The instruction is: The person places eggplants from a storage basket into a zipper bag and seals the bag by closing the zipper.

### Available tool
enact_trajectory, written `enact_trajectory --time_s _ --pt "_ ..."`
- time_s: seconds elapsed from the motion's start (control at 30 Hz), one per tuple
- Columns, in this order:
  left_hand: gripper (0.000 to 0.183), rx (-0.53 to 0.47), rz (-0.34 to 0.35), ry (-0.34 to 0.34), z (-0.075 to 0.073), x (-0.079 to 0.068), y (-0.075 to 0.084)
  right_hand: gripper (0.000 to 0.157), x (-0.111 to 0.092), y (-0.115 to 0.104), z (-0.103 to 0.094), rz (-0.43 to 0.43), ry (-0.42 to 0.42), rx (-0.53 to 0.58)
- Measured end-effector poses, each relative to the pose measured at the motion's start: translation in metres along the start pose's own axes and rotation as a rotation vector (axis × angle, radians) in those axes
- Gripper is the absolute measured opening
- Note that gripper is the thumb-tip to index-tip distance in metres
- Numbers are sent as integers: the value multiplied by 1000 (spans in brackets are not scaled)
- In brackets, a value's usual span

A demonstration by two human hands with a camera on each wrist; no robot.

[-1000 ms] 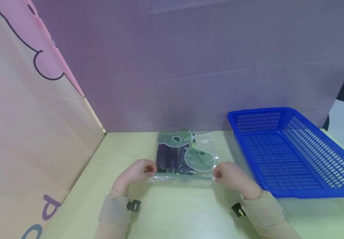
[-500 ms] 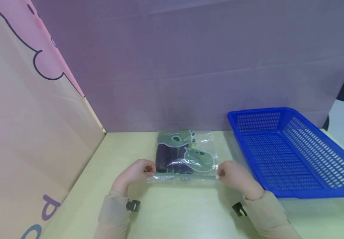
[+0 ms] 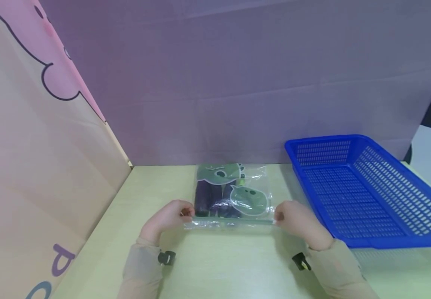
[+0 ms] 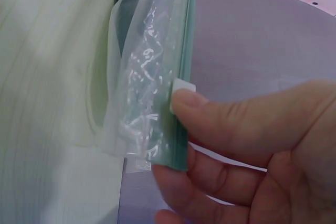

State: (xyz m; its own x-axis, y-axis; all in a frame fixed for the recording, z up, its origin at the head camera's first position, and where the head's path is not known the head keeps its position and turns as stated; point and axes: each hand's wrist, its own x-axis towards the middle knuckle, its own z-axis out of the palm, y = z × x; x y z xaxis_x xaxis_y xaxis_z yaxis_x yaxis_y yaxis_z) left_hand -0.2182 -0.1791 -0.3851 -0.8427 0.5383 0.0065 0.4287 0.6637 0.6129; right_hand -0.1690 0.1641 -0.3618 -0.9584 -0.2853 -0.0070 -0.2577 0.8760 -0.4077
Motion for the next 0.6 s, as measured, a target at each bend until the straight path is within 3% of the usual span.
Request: enact_trajectory --time_s 0.23,0.6 --pt "9 -3 -8 -8 -1 0 0 4 -2 -2 -1 58 -13 6" --pt "10 -11 -10 -10 0 1 -1 4 -4 -2 -2 77 10 -22"
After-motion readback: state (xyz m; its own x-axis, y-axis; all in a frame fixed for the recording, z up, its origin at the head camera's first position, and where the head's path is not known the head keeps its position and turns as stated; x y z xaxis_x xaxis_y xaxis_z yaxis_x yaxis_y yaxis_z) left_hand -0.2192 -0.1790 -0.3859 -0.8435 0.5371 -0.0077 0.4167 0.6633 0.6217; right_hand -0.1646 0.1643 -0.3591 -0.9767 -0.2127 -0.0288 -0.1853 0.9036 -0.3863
